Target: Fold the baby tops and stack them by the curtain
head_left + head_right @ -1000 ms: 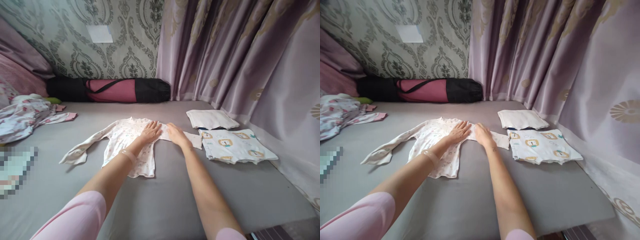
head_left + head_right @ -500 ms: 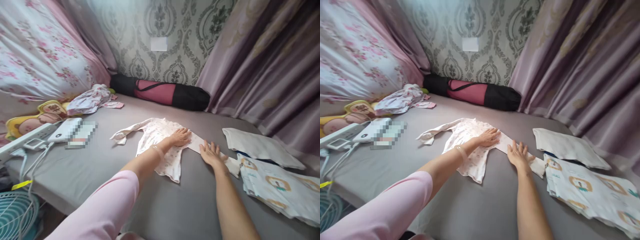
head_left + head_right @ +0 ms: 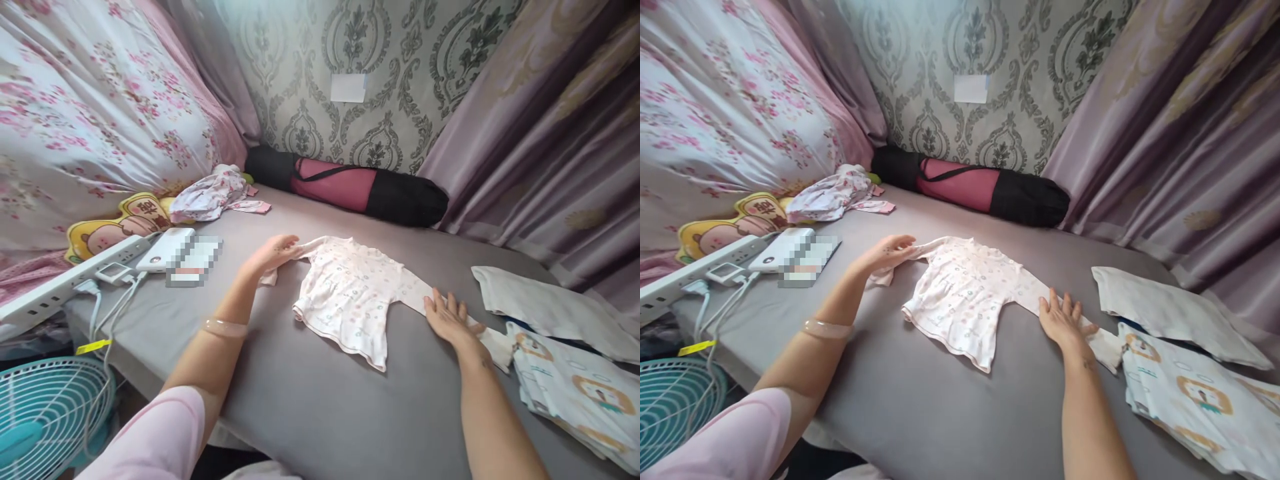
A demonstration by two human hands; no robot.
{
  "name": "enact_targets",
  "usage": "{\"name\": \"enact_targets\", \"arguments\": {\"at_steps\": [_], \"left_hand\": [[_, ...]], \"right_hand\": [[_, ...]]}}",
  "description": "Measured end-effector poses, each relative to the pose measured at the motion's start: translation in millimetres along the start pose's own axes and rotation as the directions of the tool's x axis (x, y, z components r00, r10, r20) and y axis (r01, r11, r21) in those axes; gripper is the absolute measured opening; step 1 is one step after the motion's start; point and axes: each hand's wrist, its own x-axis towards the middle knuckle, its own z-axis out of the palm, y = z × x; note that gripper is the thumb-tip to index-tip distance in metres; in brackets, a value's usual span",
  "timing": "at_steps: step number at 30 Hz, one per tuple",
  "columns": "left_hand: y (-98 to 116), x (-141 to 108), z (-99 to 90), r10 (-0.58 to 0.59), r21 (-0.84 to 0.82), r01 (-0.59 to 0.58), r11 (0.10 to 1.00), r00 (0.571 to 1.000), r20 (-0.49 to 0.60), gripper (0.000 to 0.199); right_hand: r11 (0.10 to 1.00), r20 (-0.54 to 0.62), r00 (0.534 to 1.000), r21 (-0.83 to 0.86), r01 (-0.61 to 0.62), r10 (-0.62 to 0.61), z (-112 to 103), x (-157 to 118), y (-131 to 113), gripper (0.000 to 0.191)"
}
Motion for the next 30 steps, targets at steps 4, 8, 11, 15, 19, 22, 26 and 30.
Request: {"name": "enact_targets", "arguments": {"at_steps": [4, 8, 11, 15, 19, 22, 26, 30], "left_hand": [[-28.0, -10.2, -15.7, -0.33, 0.115, 0.314, 0.942, 0.932, 0.154, 0.058], [-34.3, -10.7, -11.5, -0.457, 0.227, 0.408, 0.884, 0.856, 0.241, 0.041], [-28.2, -10.6, -8.2, -0.307, 0.293, 0.291, 0.911, 0.952, 0.009, 0.024], [-23.7, -12.9, -8.3, -0.103, 0.389, 0.268, 0.881, 0.913, -0.396, 0.036], [-40.7, -13.2, -4.7, -0.354, 0.379, 0.422, 0.824, 0.904, -0.238, 0.042], [-54.7, -10.3, -2.0, -0.429, 0.307, 0.471, 0.827, 0.882, -0.195, 0.045], [-62.8, -4.8, -2.6, -0.463, 0.136, 0.548, 0.825, 0.795, -0.391, 0.043], [-76.8, -3.0, -5.5, -0.542, 0.09, 0.615, 0.783, 0.747, -0.386, 0.04]], "right_hand": [[1.0, 0.009, 1.0, -0.013, -0.016, 0.016, -1.0, -0.9, -1.8, 0.071], [1.0, 0.024, 1.0, -0.014, -0.008, 0.008, -3.4, -0.1, -1.9, 0.071], [0.999, 0.039, 0.999, -0.038, -0.014, 0.016, -3.2, 3.4, -1.1, 0.071], [0.998, 0.043, 0.999, -0.066, -0.006, 0.009, -1.6, 11.8, 4.4, 0.071], [0.991, 0.099, 0.995, -0.129, 0.032, -0.019, -7.9, 24.2, 12.7, 0.07], [0.981, 0.021, 0.997, -0.183, 0.071, -0.068, -19.9, 31.4, 3.7, 0.069], [0.952, -0.172, 0.939, -0.132, 0.277, -0.297, -29.6, 29.6, -52.5, 0.055], [0.831, -0.177, 0.817, -0.008, 0.556, -0.548, -18.5, 21.2, -141.1, 0.044]]}}
